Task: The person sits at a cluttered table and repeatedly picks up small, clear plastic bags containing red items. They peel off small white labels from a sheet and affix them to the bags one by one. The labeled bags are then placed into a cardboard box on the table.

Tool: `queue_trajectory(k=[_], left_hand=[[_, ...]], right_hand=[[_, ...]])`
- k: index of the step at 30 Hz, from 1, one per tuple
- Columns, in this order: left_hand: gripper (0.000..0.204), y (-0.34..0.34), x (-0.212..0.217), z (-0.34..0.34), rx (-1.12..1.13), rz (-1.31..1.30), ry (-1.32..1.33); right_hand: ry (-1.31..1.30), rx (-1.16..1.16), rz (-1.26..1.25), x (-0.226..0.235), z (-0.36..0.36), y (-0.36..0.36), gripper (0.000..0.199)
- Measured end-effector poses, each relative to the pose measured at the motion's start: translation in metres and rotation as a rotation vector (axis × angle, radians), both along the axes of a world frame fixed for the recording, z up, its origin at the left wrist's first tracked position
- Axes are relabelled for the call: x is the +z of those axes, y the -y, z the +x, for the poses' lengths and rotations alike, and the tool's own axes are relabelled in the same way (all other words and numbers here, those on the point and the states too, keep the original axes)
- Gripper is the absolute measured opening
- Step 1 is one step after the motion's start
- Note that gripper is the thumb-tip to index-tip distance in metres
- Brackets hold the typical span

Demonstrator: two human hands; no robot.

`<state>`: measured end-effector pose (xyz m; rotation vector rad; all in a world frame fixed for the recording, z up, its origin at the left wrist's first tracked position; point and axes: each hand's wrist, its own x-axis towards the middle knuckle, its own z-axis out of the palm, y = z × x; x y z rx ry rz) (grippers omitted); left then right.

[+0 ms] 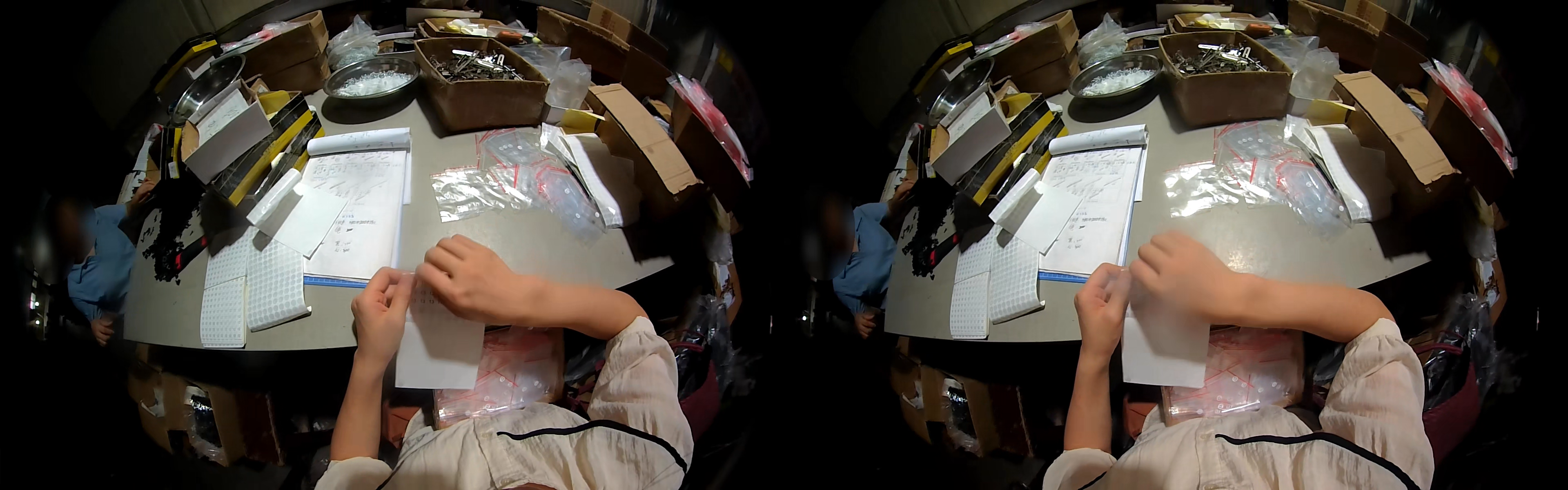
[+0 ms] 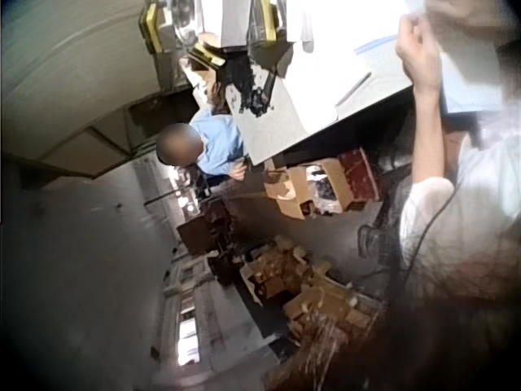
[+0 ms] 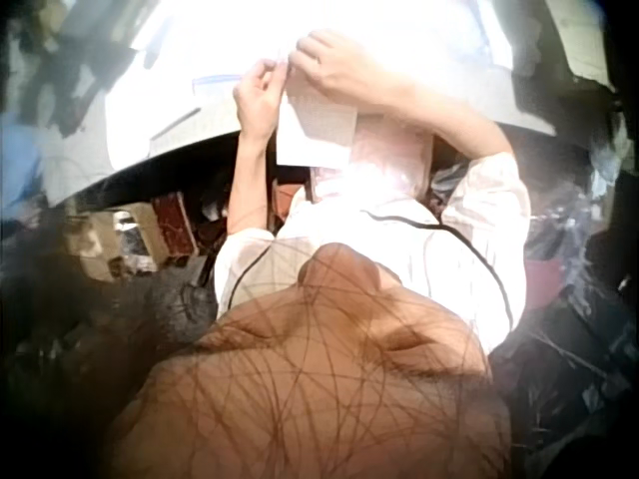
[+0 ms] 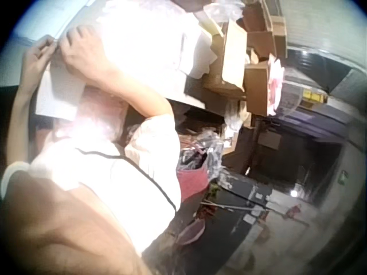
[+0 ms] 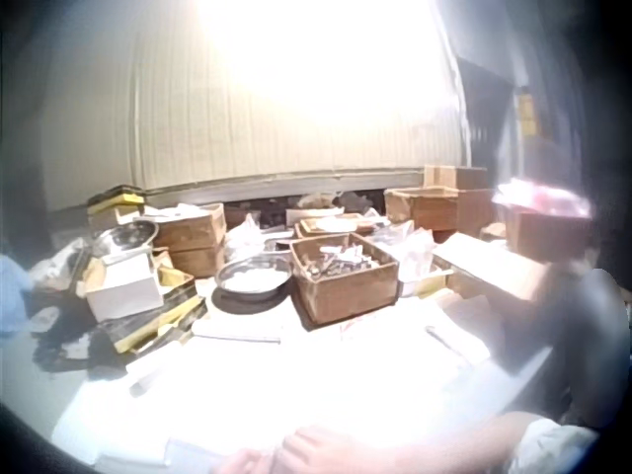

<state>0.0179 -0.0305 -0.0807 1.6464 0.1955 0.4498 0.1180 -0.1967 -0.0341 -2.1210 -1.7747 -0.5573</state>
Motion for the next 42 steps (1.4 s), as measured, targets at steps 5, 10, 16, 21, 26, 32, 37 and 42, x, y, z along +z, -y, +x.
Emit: queue_trajectory(k=[5,10,16,21,26,32,37,42], left_hand=[[0.020,-0.007,-0.011,0.000,-0.001,-0.111,-0.017],[0.021,-0.004,-0.001,0.003,-0.021,-0.102,-0.024],[0.022,-0.008,0.006,0.000,-0.021,-0.054,-0.053],[0.020,-0.009,0.001,-0.001,-0.033,-0.244,0.007],[0.018,-0.011,-0.009,0.001,-0.072,-0.353,0.053],[0.021,-0.015,-0.003,-0.002,-0.122,-0.395,0.057],[0.020,-0.012,-0.005,0.003,-0.102,-0.333,0.064],[0.017,-0.011,0.005,-0.003,-0.059,-0.313,0.030]], right_hand=[[-0.198,0.081,-0.023,0.017,0.024,0.013,0.028],[-0.660,-0.424,-0.045,0.006,0.155,0.050,0.021],[-0.613,-0.639,-0.355,0.007,0.179,0.067,0.028],[-0.577,-0.763,-0.492,0.028,0.163,0.064,0.049],[-0.557,-0.479,-0.678,0.031,0.136,0.058,0.057],[-0.598,-0.358,-0.221,0.001,0.169,0.038,0.016],[-0.233,-0.391,-0.161,-0.030,0.179,0.040,0.021],[-0.482,-0.621,-0.398,0.000,0.175,0.049,0.055]])
